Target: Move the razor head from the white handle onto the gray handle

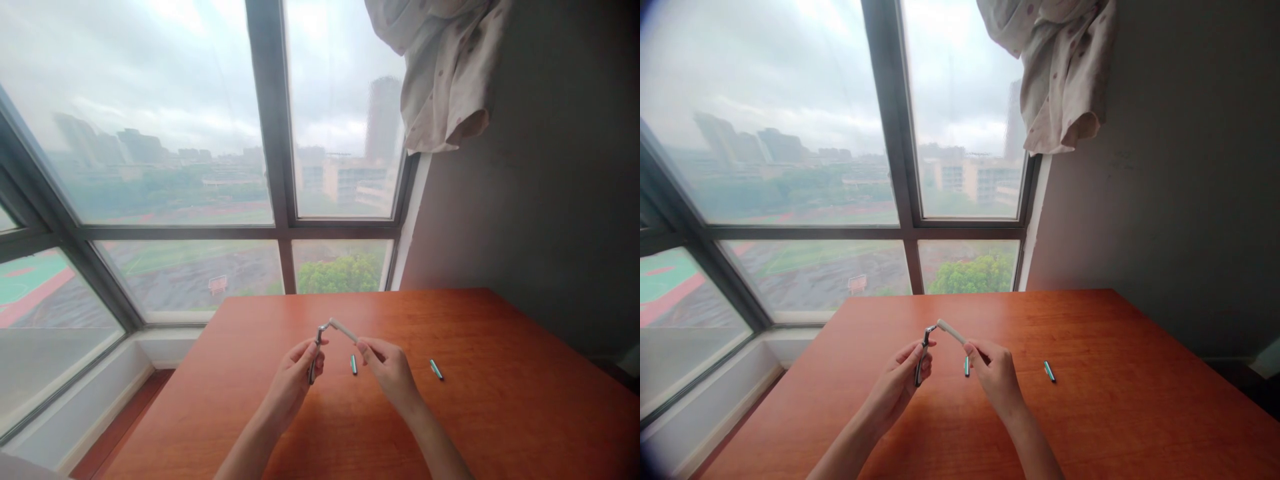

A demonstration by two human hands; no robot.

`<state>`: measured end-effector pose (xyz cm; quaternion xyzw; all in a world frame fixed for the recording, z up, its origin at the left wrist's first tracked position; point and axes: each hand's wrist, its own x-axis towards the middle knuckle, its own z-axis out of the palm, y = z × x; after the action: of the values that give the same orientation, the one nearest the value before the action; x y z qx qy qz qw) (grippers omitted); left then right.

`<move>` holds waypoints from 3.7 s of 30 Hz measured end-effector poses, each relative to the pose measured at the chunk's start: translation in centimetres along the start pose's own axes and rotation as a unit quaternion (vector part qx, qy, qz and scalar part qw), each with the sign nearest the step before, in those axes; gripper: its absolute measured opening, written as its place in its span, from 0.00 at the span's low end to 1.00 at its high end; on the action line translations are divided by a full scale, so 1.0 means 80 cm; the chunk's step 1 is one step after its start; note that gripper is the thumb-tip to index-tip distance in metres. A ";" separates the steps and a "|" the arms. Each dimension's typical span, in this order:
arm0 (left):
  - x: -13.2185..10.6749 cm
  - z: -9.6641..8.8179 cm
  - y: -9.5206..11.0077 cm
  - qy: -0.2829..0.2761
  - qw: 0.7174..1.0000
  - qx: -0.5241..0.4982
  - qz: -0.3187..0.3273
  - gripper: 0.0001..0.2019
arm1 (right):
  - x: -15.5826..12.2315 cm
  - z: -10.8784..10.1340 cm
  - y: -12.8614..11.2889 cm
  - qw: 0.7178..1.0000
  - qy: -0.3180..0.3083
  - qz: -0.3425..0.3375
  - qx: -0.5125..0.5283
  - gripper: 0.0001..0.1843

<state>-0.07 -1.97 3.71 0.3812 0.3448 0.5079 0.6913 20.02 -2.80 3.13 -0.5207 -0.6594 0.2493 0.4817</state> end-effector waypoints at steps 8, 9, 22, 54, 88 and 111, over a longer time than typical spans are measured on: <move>0.005 -0.002 -0.003 0.033 0.999 0.028 0.009 0.23 | -0.002 -0.001 -0.004 0.997 -0.048 0.023 0.053 0.28; 0.006 -0.003 -0.004 0.042 0.998 0.035 0.013 0.24 | -0.003 -0.001 -0.005 0.996 -0.059 0.026 0.065 0.28; 0.003 -0.004 -0.006 0.024 0.995 0.089 0.031 0.20 | 0.000 -0.004 0.002 1.000 -0.005 0.016 0.026 0.28; 0.001 0.003 -0.006 -0.021 0.999 -0.019 -0.017 0.19 | 0.002 0.001 0.008 0.999 -0.018 -0.044 0.023 0.23; 0.007 -0.001 -0.008 0.060 0.996 0.066 -0.004 0.22 | 0.004 -0.019 0.025 0.970 0.005 0.090 -0.224 0.17; 0.006 0.000 -0.007 0.061 0.994 0.095 -0.004 0.24 | 0.004 -0.088 0.073 0.861 -0.058 0.311 -0.399 0.07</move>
<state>0.30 -1.65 3.19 0.4120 0.4351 0.4923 0.6313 28.94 -1.78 1.28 -0.8309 -0.5329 0.1320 0.0908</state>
